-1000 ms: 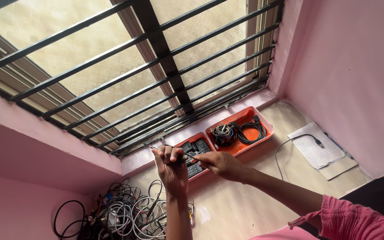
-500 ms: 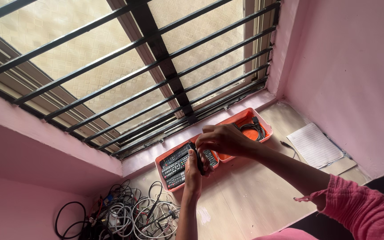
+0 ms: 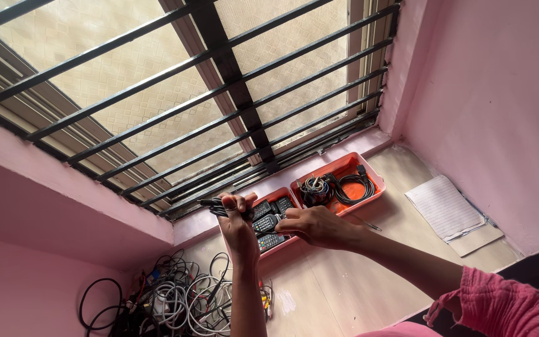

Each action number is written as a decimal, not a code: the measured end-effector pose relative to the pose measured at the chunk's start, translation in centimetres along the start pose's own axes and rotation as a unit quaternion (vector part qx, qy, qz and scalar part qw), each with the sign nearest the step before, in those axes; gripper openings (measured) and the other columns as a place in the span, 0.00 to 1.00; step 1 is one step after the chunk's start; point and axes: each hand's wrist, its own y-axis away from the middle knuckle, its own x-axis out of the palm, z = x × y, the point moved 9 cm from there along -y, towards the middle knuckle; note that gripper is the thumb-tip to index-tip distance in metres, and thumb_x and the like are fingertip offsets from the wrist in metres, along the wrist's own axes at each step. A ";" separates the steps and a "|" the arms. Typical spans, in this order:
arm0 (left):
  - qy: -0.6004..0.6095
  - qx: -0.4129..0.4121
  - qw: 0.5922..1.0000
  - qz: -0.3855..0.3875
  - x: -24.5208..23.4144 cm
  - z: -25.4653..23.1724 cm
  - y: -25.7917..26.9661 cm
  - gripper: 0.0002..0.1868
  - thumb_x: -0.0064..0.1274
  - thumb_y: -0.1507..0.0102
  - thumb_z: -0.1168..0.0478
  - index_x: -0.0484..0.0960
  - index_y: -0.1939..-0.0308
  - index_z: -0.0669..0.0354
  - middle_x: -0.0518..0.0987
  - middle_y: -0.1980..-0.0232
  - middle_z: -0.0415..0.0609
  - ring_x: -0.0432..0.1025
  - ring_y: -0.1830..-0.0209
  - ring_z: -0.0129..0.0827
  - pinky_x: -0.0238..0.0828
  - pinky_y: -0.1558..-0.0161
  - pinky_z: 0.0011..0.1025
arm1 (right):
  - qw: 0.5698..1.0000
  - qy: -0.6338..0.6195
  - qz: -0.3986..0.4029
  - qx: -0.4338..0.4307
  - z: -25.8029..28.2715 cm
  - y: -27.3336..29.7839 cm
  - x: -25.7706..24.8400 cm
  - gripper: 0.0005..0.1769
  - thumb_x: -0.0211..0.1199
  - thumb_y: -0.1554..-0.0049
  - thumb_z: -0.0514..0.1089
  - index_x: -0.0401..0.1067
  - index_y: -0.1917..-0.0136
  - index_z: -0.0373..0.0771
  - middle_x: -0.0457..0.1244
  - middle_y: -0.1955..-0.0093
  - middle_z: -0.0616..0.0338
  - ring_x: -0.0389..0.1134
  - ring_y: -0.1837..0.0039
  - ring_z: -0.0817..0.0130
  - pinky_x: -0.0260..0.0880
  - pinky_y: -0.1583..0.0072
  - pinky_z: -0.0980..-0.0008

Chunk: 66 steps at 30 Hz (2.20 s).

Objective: The person sorts various electronic cables and remotes, picking up individual wires from a large pile, coiling them by hand, and placing the organized coils into a plastic bin.

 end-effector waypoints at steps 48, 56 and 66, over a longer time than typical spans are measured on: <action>0.331 -0.051 0.942 0.003 0.8 1.4 0.0 0.16 0.37 0.26 0.46 0.65 0.59 0.53 0.62 0.68 0.39 0.64 0.70 0.26 0.71 0.50 0.31 | 0.844 -0.453 -0.043 0.282 -7.7 1.8 8.2 0.13 0.57 0.36 0.42 0.72 0.38 0.40 0.66 0.60 0.62 0.67 0.57 0.79 0.69 0.53 0.75; 0.129 0.033 0.987 -0.095 -3.9 1.6 -1.2 0.18 0.44 0.26 0.44 0.64 0.60 0.53 0.63 0.63 0.40 0.65 0.66 0.28 0.70 0.47 0.38 | 0.768 -0.558 0.005 0.316 -3.4 2.2 6.3 0.12 0.62 0.38 0.40 0.68 0.44 0.33 0.68 0.55 0.60 0.69 0.56 0.76 0.72 0.52 0.73; 0.074 -0.028 0.983 -0.164 -5.3 3.1 -1.0 0.19 0.43 0.31 0.44 0.64 0.61 0.56 0.66 0.63 0.42 0.74 0.53 0.35 0.69 0.35 0.55 | 0.936 -0.273 0.133 0.175 1.7 0.0 0.5 0.11 0.57 0.36 0.44 0.64 0.45 0.37 0.65 0.59 0.59 0.70 0.59 0.71 0.70 0.57 0.68</action>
